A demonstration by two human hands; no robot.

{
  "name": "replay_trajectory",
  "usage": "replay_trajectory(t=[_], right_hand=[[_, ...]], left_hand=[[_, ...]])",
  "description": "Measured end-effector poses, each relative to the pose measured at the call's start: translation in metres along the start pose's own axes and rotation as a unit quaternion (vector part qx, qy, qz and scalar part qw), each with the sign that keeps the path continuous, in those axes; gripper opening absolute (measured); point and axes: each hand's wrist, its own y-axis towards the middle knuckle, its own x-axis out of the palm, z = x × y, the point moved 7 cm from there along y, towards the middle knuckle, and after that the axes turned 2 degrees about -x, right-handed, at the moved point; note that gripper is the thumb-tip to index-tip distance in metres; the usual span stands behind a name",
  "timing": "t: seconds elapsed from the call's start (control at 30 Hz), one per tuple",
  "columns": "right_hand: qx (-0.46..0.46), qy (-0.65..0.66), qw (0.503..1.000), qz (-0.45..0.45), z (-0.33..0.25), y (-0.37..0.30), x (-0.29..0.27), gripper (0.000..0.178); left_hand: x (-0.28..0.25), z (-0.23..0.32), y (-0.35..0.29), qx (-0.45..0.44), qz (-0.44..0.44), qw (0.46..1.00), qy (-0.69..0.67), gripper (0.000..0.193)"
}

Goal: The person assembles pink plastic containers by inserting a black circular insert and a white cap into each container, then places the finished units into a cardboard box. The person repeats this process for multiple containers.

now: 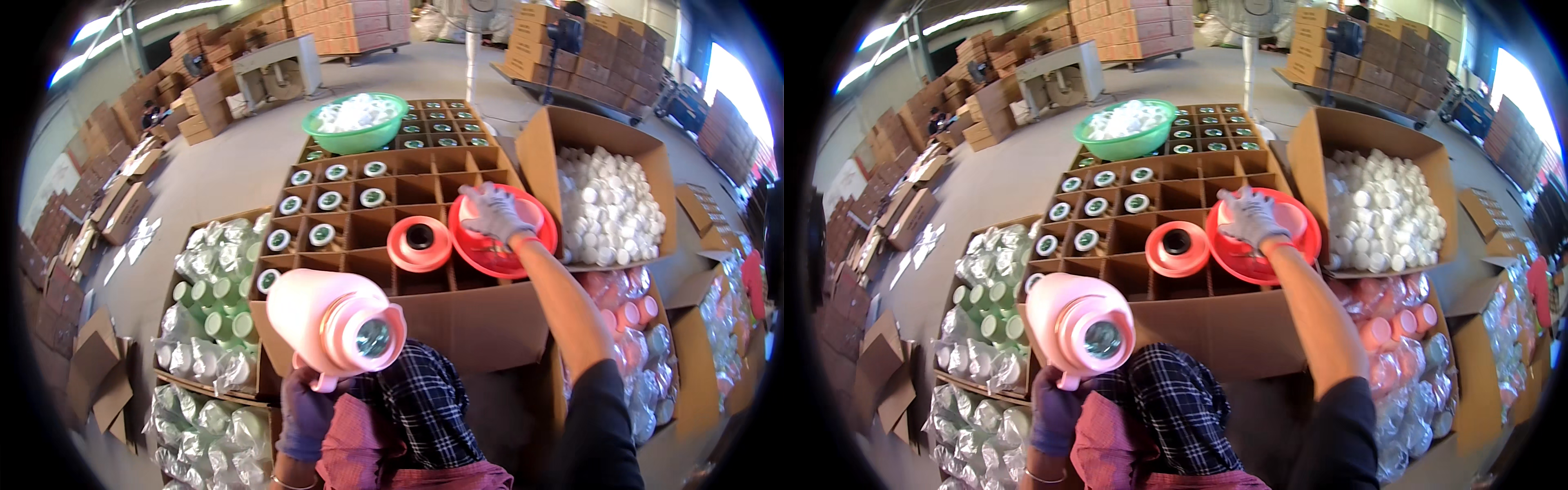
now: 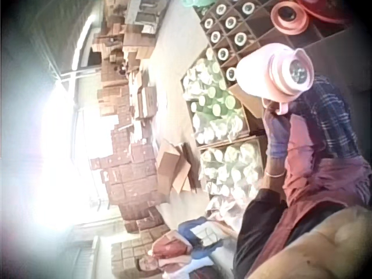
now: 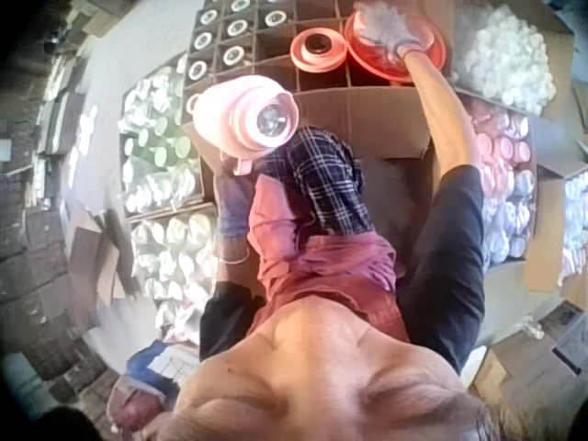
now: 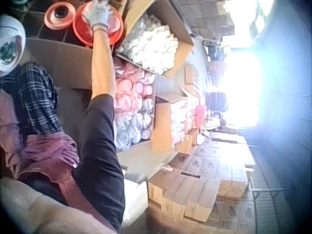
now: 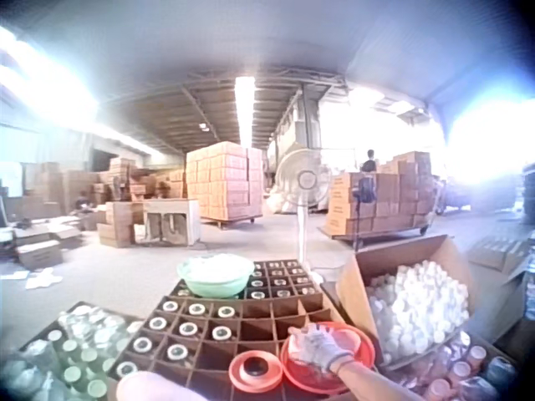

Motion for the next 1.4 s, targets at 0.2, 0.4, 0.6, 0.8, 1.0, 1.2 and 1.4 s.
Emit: replay_trajectory(t=[0.2,0.4,0.6,0.8,1.0,1.2,1.4], right_hand=[[-0.373,0.217,0.847,0.312,-0.132,-0.149,-0.117,0.069],[-0.496,0.199,0.771,0.346,-0.197,-0.229,-0.108,0.053],[-0.451,0.28,0.768,0.359,-0.195,-0.247,-0.101,0.057],[-0.103,0.247,0.885,0.381,-0.056,-0.15,-0.073,0.072],[-0.068,0.17,0.905,0.383,0.084,-0.086,-0.048,0.031],[0.418,-0.173,0.883,0.125,0.368,-0.192,0.055,0.039],[0.226,-0.083,0.888,0.392,0.269,-0.181,0.003,0.046]], left_hand=[[-0.004,-0.004,-0.002,-0.015,0.006,0.996,-0.085,0.02],[0.029,0.003,-0.021,0.015,-0.047,0.999,-0.013,0.041],[0.008,0.011,-0.02,0.092,-0.063,0.993,-0.027,0.036],[-0.057,0.022,-0.02,0.129,0.035,0.991,0.0,0.027],[-0.11,0.018,-0.008,0.176,0.149,0.973,0.024,0.022],[-0.041,0.033,-0.023,0.19,0.119,0.907,0.356,0.03],[-0.081,-0.007,0.005,0.201,0.073,0.936,0.28,0.027]])
